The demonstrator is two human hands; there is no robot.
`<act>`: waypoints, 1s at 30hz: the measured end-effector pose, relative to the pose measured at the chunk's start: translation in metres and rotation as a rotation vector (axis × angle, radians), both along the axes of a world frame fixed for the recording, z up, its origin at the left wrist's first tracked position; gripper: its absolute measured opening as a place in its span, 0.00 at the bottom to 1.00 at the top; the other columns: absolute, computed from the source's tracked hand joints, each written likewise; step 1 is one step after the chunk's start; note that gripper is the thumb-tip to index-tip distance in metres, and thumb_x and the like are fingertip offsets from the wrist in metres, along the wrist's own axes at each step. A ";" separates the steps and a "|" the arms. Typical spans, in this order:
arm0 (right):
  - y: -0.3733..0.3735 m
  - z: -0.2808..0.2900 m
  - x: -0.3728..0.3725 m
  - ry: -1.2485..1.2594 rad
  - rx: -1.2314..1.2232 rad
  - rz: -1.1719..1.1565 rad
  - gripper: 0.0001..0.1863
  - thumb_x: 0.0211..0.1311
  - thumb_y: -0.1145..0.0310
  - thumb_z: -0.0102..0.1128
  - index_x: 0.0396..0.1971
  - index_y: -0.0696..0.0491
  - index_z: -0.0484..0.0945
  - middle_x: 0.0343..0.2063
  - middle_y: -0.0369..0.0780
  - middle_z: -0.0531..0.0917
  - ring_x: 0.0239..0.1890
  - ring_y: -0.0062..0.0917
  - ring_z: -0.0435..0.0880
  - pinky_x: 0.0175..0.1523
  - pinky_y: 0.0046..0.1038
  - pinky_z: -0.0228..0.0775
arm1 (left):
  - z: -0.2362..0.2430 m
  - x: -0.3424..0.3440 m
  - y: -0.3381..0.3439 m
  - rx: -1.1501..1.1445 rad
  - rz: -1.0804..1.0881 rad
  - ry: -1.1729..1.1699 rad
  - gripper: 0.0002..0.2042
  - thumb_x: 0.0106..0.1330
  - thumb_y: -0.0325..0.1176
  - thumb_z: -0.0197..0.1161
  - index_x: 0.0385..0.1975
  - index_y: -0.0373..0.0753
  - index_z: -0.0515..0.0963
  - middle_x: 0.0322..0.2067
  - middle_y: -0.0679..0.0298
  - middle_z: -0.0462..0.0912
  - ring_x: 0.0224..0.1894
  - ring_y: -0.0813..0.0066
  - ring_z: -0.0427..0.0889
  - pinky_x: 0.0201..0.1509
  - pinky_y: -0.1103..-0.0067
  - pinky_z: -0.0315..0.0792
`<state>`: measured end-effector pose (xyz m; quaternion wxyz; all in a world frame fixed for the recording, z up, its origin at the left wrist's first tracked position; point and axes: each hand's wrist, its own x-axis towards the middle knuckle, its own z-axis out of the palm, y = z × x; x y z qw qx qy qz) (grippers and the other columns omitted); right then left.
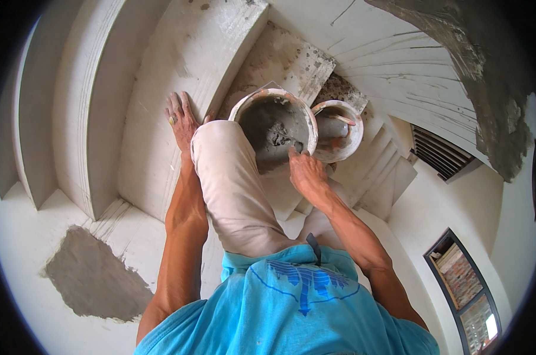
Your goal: The person scoops cement from a bucket with a trowel and applies it to the wall above the stairs, smoothing the surface repeatedly. The person works on a specific section of the wall, repeatedly adding and smoothing the material.
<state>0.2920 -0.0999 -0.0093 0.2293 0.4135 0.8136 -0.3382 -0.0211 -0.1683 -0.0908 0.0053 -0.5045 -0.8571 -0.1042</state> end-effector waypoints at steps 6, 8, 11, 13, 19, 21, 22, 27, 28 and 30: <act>0.000 0.007 0.002 -0.027 -0.008 -0.082 0.21 0.60 0.76 0.58 0.54 0.66 0.74 0.40 0.58 0.82 0.41 0.48 0.87 0.46 0.42 0.82 | -0.011 -0.007 -0.003 0.020 -0.033 0.047 0.43 0.64 0.55 0.62 0.74 0.40 0.54 0.73 0.48 0.53 0.76 0.47 0.50 0.78 0.53 0.44; -0.006 -0.007 -0.002 -0.025 0.019 -0.101 0.21 0.60 0.76 0.58 0.54 0.66 0.74 0.40 0.58 0.82 0.41 0.47 0.87 0.45 0.41 0.82 | -0.017 -0.011 -0.005 0.016 -0.039 0.074 0.41 0.66 0.54 0.60 0.74 0.40 0.54 0.74 0.48 0.52 0.76 0.48 0.50 0.78 0.53 0.44; -0.015 -0.027 -0.009 -0.029 0.048 -0.154 0.22 0.60 0.75 0.59 0.55 0.65 0.74 0.40 0.57 0.82 0.40 0.46 0.87 0.44 0.40 0.82 | -0.021 -0.014 -0.004 0.021 -0.050 0.067 0.39 0.68 0.51 0.58 0.75 0.41 0.53 0.74 0.48 0.52 0.76 0.48 0.48 0.78 0.54 0.43; -0.017 -0.035 -0.009 -0.020 0.042 -0.208 0.23 0.60 0.76 0.57 0.57 0.63 0.73 0.40 0.57 0.83 0.39 0.47 0.87 0.44 0.41 0.82 | -0.025 -0.013 -0.006 0.010 -0.054 0.049 0.38 0.69 0.50 0.57 0.75 0.42 0.53 0.74 0.48 0.51 0.77 0.49 0.47 0.79 0.54 0.42; -0.009 -0.032 -0.017 -0.114 -0.035 -0.292 0.22 0.57 0.74 0.62 0.53 0.62 0.76 0.39 0.54 0.84 0.45 0.46 0.86 0.47 0.41 0.81 | -0.043 -0.026 -0.014 -0.228 -0.183 0.244 0.32 0.71 0.49 0.53 0.72 0.43 0.61 0.76 0.55 0.49 0.78 0.50 0.44 0.79 0.54 0.41; -0.009 -0.034 -0.016 -0.064 -0.008 -0.295 0.12 0.57 0.76 0.60 0.41 0.61 0.82 0.36 0.52 0.85 0.44 0.44 0.87 0.47 0.41 0.81 | -0.041 -0.022 -0.012 -0.263 -0.123 0.157 0.29 0.72 0.49 0.50 0.69 0.41 0.66 0.75 0.57 0.51 0.78 0.48 0.44 0.78 0.52 0.42; -0.008 -0.028 -0.013 -0.030 0.040 -0.258 0.10 0.58 0.75 0.57 0.38 0.61 0.83 0.33 0.50 0.85 0.42 0.42 0.87 0.43 0.40 0.81 | -0.043 -0.020 -0.009 -0.280 -0.127 0.188 0.29 0.72 0.49 0.50 0.69 0.41 0.66 0.75 0.57 0.51 0.78 0.48 0.44 0.78 0.52 0.42; -0.040 -0.053 0.008 0.309 0.477 -0.152 0.16 0.56 0.71 0.59 0.44 0.63 0.78 0.24 0.44 0.77 0.28 0.35 0.81 0.31 0.39 0.73 | -0.040 -0.019 -0.013 -0.206 -0.135 0.289 0.29 0.72 0.48 0.50 0.69 0.41 0.66 0.75 0.56 0.52 0.77 0.47 0.45 0.78 0.52 0.44; -0.043 -0.060 0.014 0.306 0.504 -0.173 0.16 0.57 0.71 0.59 0.44 0.63 0.78 0.24 0.44 0.78 0.28 0.35 0.81 0.30 0.38 0.73 | -0.042 -0.016 -0.003 -0.134 -0.191 0.265 0.29 0.72 0.48 0.51 0.69 0.40 0.65 0.74 0.56 0.53 0.77 0.47 0.46 0.78 0.52 0.44; -0.047 -0.066 0.005 0.362 0.520 -0.125 0.16 0.57 0.71 0.59 0.43 0.63 0.78 0.24 0.45 0.78 0.27 0.35 0.81 0.30 0.38 0.73 | -0.033 -0.019 -0.020 -0.019 -0.206 0.246 0.30 0.72 0.47 0.51 0.70 0.39 0.64 0.74 0.55 0.54 0.76 0.46 0.48 0.77 0.52 0.45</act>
